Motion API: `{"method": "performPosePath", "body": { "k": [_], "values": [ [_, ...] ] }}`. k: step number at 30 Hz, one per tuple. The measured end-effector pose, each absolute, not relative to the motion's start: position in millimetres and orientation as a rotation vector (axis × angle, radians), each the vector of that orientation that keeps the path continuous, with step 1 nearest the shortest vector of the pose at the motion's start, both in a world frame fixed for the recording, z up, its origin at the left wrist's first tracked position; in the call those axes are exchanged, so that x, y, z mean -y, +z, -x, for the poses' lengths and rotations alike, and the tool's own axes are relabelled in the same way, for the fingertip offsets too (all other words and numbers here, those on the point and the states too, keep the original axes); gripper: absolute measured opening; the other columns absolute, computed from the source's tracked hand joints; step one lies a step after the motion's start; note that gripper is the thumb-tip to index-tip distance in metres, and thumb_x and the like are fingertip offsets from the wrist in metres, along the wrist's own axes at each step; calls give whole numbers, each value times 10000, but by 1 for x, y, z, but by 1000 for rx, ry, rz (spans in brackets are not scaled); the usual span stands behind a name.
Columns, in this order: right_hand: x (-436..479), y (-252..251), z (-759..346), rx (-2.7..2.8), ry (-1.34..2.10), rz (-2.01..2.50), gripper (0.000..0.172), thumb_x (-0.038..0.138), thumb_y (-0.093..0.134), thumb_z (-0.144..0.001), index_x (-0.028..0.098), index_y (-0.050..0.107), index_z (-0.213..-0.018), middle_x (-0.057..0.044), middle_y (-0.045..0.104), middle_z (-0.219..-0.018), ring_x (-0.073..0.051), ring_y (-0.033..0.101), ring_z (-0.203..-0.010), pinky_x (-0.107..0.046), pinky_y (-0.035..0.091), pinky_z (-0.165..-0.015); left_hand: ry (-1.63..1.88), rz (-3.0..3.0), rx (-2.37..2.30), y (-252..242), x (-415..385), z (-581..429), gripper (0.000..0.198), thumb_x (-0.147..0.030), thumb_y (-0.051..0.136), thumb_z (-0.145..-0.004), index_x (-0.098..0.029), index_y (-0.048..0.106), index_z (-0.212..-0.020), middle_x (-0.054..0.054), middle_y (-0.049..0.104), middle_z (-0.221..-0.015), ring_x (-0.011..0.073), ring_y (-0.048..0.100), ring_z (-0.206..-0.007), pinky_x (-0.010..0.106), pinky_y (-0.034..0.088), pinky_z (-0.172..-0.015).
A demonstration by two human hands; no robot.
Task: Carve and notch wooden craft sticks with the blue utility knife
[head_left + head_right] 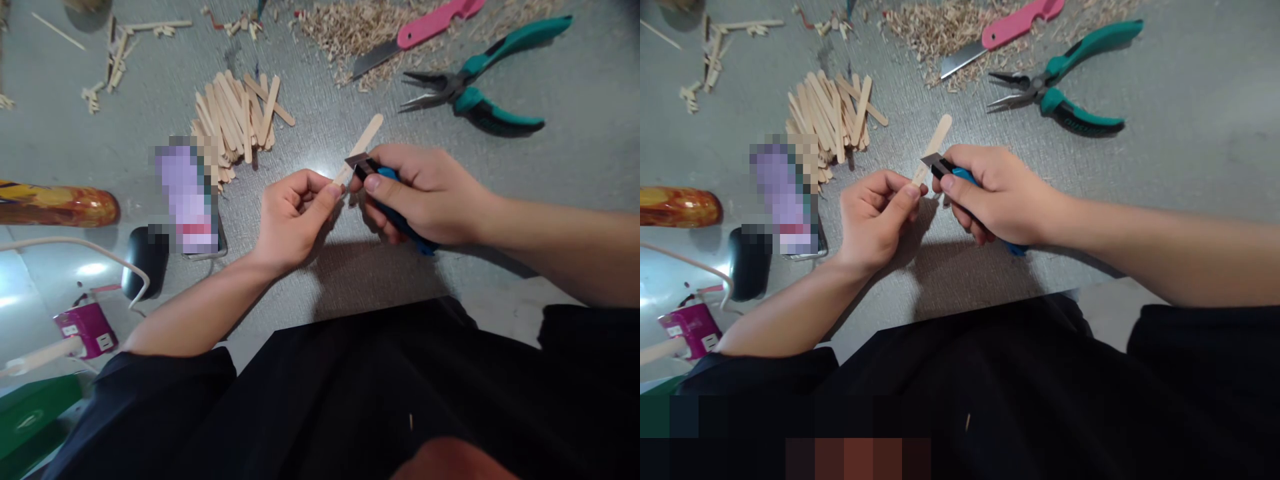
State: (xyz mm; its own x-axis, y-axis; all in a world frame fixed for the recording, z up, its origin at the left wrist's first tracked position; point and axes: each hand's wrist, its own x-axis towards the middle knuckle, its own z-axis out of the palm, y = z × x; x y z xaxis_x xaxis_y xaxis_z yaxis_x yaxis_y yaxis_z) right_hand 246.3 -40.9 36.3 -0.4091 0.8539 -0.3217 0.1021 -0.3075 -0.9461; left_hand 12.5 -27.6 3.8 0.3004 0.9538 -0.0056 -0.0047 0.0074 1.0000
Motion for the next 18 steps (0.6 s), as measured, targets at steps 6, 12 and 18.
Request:
{"method": "performPosePath", "body": {
  "k": [6,12,18],
  "values": [
    [42,44,-246,1386,1869,1311,212,343,673,-1238,248,669,-1048,57,670,-631,-153,631,-410,-288,496,-406,1031,-1334,-977,4,33,-15,519,-713,945,-1008,-237,819,-845,-31,620,-622,67,430,-473,261,272,-425],
    [43,46,-245,1308,1981,1339,255,408,713,-1230,249,655,-1040,56,668,-620,-150,616,-381,-282,473,-384,1058,-1469,-1020,-5,40,-11,396,-624,919,-1069,-259,848,-933,-23,653,-663,91,505,-506,287,326,-439],
    [44,47,-245,1235,2092,1295,248,387,680,-1237,259,624,-1031,69,668,-612,-155,624,-347,-277,477,-349,1054,-1505,-1011,-5,43,-10,399,-608,883,-1103,-251,842,-929,-12,675,-673,89,519,-507,289,340,-451]
  ]
}}
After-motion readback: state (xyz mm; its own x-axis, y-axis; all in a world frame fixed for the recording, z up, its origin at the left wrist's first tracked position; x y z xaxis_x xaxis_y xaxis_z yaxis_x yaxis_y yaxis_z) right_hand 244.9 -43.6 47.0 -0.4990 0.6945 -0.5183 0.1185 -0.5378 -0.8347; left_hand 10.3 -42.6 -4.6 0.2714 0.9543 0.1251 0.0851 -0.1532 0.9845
